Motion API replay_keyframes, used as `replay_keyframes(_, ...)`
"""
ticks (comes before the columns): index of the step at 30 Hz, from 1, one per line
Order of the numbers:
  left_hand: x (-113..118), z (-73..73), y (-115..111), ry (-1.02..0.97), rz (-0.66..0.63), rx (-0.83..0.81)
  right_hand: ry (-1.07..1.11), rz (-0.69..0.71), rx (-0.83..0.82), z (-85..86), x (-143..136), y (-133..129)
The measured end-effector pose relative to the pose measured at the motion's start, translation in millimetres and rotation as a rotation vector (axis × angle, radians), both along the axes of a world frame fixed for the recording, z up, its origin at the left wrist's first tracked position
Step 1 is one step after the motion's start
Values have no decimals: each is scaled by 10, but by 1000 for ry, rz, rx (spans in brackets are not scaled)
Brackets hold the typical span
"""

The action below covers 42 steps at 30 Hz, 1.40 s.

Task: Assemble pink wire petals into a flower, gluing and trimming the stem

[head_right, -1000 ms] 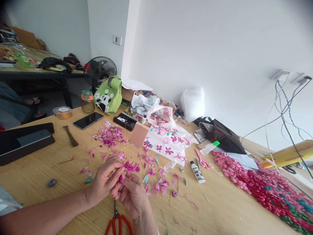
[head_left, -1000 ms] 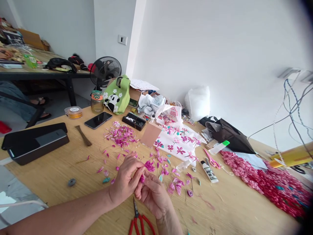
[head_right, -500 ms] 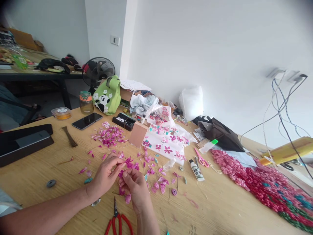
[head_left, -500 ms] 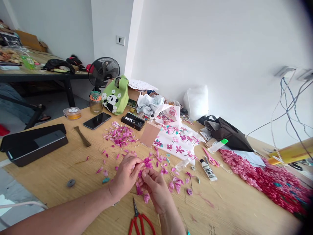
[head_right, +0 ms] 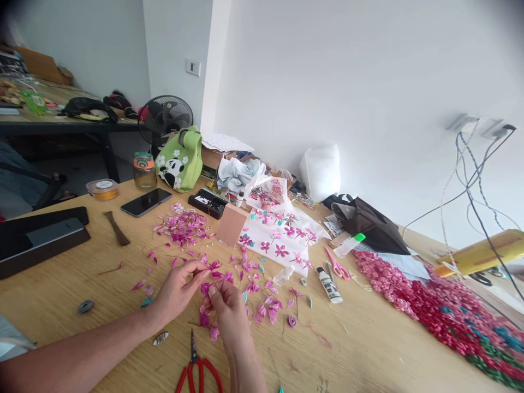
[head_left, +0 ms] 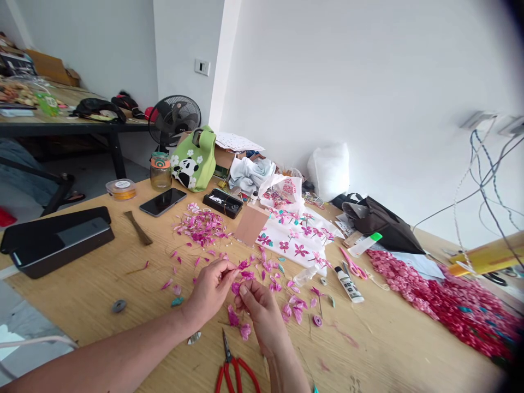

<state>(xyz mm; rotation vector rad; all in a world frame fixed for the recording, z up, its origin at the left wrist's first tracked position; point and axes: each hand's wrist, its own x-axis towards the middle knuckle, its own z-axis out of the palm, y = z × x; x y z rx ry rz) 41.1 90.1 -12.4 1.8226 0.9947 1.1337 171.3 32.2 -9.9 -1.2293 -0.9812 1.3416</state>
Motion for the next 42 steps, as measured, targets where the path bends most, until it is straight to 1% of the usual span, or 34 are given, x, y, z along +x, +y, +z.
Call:
replay_keyframes(3,-6,-16,3,2,16,5,26,42,-8,19,-6,5)
replay_keyframes(5,-9,-21,3,15,26,28,-6,42,5,21,-9,13)
replay_keyframes(8,-10,-18,-4,23,24,49,-134,-12,42,10,-10,20)
replay_keyframes(12,-6,-11,-8,24,5,26,-367,-94,79,-3,5,17)
replay_keyframes(14,-4,-16,1,22,1,16,-417,-109,73,4,14,18)
replay_keyframes(19,-2,-37,30,-4,8,-3,-304,-52,21,41,31,29)
replay_keyframes(23,-7,-29,30,-12,12,-15,-267,-22,27,41,34,23)
replay_keyframes(25,-9,-26,28,-7,11,-8,-292,-21,46,32,33,16)
replay_keyframes(28,-11,-34,28,1,-1,8,-399,-64,75,27,31,9)
replay_keyframes(31,-12,-39,33,-4,-7,-3,-440,-80,64,44,31,8)
replay_keyframes(35,-15,0,35,-26,27,-23,-383,-24,46,87,79,13)
replay_keyframes(37,-16,32,36,-52,41,-47,-446,-26,60,110,139,3)
replay_keyframes(39,-17,56,40,-81,42,-72,-555,-10,63,133,209,-21)
replay_keyframes(42,-20,67,43,-102,31,-78,-657,133,16,163,275,-67)
